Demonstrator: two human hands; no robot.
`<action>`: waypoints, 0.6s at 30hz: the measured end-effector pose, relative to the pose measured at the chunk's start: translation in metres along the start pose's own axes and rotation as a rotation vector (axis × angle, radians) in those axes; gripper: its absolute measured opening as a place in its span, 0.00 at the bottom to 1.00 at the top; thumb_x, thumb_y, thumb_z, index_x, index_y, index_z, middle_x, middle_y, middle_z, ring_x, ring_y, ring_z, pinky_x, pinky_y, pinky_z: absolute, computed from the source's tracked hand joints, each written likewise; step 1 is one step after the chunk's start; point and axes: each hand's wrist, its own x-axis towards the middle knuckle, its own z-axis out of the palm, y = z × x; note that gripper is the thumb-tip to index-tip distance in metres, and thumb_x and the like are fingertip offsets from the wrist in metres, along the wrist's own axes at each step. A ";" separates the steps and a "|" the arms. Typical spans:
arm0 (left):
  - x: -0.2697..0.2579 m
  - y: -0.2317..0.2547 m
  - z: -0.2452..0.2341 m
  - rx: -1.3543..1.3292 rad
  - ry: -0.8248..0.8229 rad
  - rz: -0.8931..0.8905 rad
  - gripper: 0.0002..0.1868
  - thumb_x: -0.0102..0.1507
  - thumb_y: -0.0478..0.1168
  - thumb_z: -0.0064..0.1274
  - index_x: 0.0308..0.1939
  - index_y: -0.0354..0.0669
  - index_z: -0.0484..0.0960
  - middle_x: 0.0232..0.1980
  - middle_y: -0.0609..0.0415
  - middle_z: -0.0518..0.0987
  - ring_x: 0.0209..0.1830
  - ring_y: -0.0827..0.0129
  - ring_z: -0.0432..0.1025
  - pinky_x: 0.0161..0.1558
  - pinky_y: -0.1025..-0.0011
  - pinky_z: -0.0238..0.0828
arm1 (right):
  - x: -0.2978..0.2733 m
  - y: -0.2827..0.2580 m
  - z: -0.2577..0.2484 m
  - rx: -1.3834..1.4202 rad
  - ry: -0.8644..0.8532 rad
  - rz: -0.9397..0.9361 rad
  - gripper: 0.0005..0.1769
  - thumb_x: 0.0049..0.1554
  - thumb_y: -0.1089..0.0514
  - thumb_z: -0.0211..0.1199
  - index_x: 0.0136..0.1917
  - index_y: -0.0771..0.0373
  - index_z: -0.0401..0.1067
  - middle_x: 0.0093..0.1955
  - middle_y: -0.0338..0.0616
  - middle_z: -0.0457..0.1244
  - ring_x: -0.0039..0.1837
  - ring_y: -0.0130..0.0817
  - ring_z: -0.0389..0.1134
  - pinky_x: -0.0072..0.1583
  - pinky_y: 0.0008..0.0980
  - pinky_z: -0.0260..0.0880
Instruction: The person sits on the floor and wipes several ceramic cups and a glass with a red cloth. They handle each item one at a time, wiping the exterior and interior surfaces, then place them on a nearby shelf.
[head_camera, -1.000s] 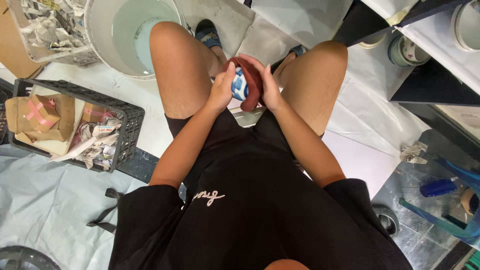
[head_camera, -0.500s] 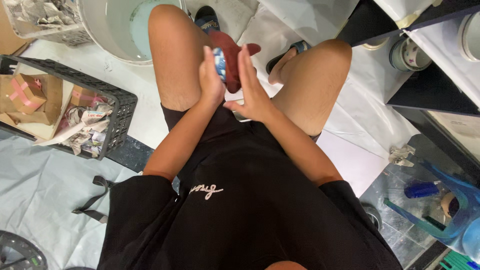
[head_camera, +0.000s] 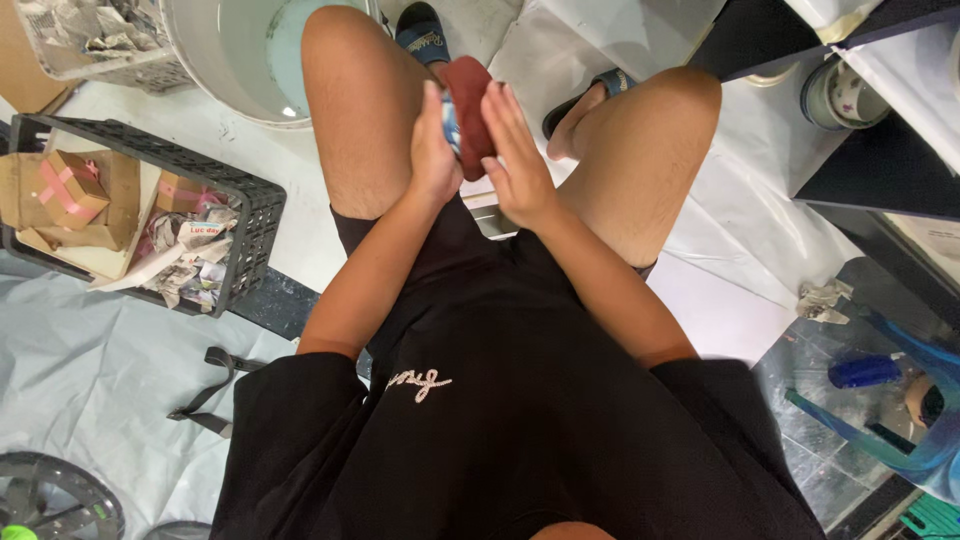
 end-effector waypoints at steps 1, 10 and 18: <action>0.001 -0.007 -0.004 0.063 0.016 -0.005 0.28 0.75 0.57 0.35 0.53 0.35 0.80 0.45 0.51 0.81 0.41 0.71 0.77 0.44 0.71 0.76 | 0.002 0.004 0.000 0.083 0.040 0.003 0.32 0.72 0.49 0.46 0.84 0.64 0.52 0.88 0.57 0.43 0.89 0.53 0.41 0.86 0.45 0.43; -0.005 -0.035 -0.028 0.396 -0.425 -0.239 0.26 0.75 0.56 0.37 0.46 0.40 0.83 0.40 0.61 0.81 0.38 0.80 0.73 0.42 0.77 0.72 | 0.003 0.024 -0.015 1.032 -0.053 0.355 0.36 0.72 0.41 0.34 0.74 0.73 0.63 0.71 0.53 0.64 0.73 0.42 0.64 0.77 0.37 0.58; -0.007 -0.034 -0.021 -0.012 -0.261 -0.317 0.24 0.74 0.55 0.41 0.54 0.37 0.79 0.47 0.53 0.82 0.44 0.69 0.78 0.47 0.70 0.76 | 0.012 0.010 -0.028 0.560 -0.127 0.426 0.26 0.72 0.49 0.43 0.71 0.67 0.70 0.66 0.51 0.68 0.66 0.35 0.67 0.70 0.34 0.66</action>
